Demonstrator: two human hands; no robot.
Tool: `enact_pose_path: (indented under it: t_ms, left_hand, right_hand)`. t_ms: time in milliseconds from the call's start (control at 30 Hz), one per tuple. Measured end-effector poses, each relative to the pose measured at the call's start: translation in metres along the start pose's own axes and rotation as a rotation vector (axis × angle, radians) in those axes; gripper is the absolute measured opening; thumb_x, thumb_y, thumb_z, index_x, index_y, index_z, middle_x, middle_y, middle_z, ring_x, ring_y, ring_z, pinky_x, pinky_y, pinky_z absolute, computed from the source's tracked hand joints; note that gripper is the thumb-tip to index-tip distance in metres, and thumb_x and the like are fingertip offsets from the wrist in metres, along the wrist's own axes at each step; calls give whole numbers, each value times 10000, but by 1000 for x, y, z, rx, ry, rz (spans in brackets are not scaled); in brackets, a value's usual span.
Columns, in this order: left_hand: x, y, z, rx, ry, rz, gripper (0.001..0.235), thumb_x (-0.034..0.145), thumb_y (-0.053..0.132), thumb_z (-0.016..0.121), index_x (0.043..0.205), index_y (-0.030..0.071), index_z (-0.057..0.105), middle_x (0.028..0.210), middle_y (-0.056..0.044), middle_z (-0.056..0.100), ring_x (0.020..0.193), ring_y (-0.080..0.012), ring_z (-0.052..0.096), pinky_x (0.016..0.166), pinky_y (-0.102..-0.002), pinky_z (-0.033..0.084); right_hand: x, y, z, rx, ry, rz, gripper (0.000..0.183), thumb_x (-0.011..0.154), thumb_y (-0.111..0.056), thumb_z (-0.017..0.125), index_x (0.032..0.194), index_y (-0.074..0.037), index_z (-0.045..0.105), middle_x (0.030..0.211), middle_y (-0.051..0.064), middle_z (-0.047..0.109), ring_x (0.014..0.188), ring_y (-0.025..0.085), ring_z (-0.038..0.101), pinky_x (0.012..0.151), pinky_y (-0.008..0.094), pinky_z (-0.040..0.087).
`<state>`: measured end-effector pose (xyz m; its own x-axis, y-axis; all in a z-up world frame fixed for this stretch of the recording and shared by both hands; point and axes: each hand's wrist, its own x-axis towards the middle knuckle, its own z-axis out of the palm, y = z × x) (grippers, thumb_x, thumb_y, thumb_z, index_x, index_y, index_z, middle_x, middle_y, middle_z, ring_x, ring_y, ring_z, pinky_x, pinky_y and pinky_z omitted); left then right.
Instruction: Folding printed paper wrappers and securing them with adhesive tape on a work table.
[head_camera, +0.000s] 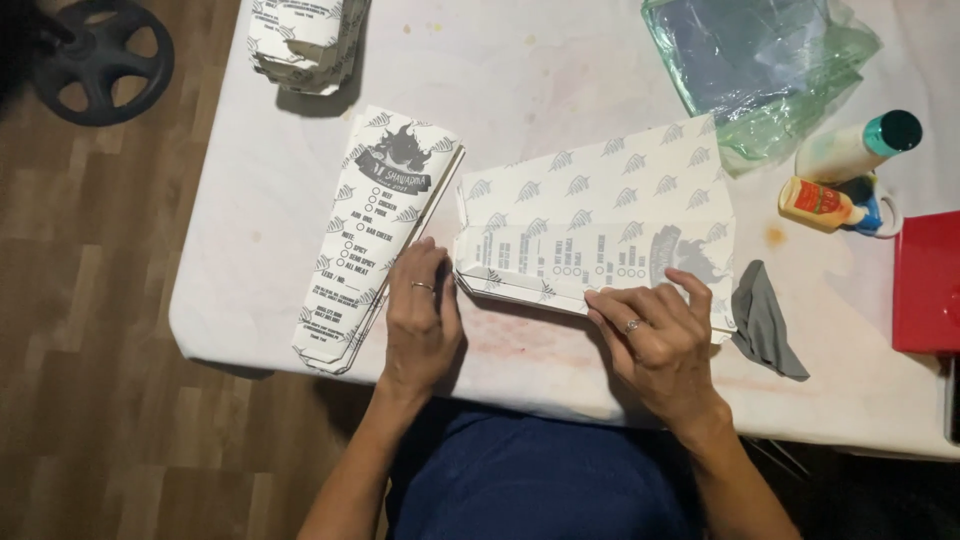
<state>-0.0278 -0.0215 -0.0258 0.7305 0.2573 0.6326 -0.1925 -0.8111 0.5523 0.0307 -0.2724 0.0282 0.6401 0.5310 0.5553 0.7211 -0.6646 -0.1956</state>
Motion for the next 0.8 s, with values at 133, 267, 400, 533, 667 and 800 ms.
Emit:
enact_pose_path:
  t_ms: [133, 267, 400, 533, 667, 800]
  left_hand:
    - [-6, 4, 9, 13, -1, 6, 315, 956, -75, 552, 1267, -124, 560, 1312, -343, 605, 1294, -528, 534, 1106, -575, 431]
    - [-19, 22, 20, 25, 125, 166, 272, 982, 116, 564, 1211, 5, 661, 1385, -260, 589, 1312, -523, 507, 1105, -617, 422]
    - [-22, 58, 38, 18, 105, 367, 276, 925, 161, 707, 1180, 75, 764, 1166, -144, 737, 1076, -326, 704, 1000, -496, 557]
    - [-29, 54, 47, 24, 64, 399, 286, 952, 125, 645, 1206, 43, 748, 1143, -156, 727, 1035, -301, 700, 993, -488, 568]
    - [-27, 54, 43, 30, 43, 412, 312, 956, 107, 611, 1233, 21, 727, 1130, -164, 726, 1030, -302, 706, 997, -501, 567]
    - [-22, 59, 45, 16, 23, 364, 325, 956, 182, 662, 1238, 28, 716, 1107, -148, 703, 981, -285, 679, 980, -477, 552]
  right_hand:
    - [7, 10, 2, -10, -55, -40, 41, 873, -184, 828, 908, -167, 815, 770, -9, 738, 713, 161, 677, 1085, 423, 468]
    - [17, 10, -1, -32, -85, -126, 49, 881, -172, 810, 876, -124, 800, 707, 32, 704, 671, 176, 690, 1071, 439, 499]
    - [20, 8, -4, -50, -124, -136, 41, 870, -153, 813, 845, -124, 800, 689, 37, 714, 653, 158, 691, 1113, 456, 474]
    - [21, 11, -2, -48, -105, -167, 39, 869, -152, 812, 851, -119, 800, 681, 33, 693, 641, 164, 677, 1103, 466, 481]
    - [26, 11, 0, -84, -94, -190, 41, 876, -153, 806, 847, -126, 796, 674, 31, 686, 634, 166, 668, 1112, 487, 478]
    - [37, 19, 6, -93, -128, -163, 75, 899, -152, 797, 829, -126, 786, 678, 42, 690, 655, 168, 676, 1110, 482, 467]
